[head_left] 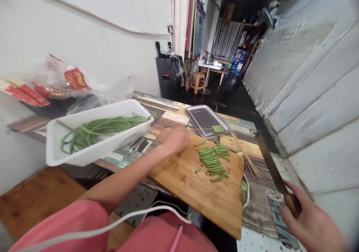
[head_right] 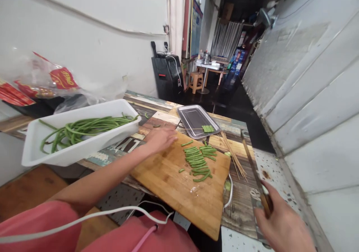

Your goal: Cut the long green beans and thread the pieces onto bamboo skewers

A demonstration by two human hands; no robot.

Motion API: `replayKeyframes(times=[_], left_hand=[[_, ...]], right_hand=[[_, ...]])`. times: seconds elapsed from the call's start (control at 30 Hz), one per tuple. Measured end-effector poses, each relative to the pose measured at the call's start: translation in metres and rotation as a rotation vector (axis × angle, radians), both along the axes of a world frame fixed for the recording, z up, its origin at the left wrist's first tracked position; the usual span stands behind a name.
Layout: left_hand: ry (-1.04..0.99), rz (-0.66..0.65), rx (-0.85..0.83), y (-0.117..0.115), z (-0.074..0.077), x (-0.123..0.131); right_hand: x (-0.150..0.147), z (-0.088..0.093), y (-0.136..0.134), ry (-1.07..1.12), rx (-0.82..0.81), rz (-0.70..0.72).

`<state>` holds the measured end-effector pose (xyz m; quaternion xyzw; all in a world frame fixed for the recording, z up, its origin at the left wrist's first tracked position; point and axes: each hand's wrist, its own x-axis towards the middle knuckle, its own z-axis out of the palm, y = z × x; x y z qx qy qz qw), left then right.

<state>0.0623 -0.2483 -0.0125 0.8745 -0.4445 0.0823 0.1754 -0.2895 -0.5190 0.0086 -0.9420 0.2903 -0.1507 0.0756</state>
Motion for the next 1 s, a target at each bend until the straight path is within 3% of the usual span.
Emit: replayKeyframes(times=[0.1,0.2,0.43,0.7,1.0], left_hand=[[0.051,-0.174,-0.038,-0.014,0.000,-0.032],[0.089,-0.224,-0.009,-0.023,-0.003,-0.052],[0.130,-0.233,-0.012,-0.029,-0.007,-0.055],[0.242,-0.122,-0.025,-0.030,-0.009,-0.036],[0.204,0.008,0.084,-0.046,-0.003,-0.036]], right_hand=[[0.047,-0.006,-0.035,0.075,-0.101,0.067],[0.092,-0.020,-0.066,0.180,-0.157,0.093],[0.165,-0.052,-0.108,0.315,-0.159,-0.001],[0.193,-0.064,-0.135,0.340,-0.108,0.033],[0.202,-0.069,-0.134,0.352,-0.136,0.034]])
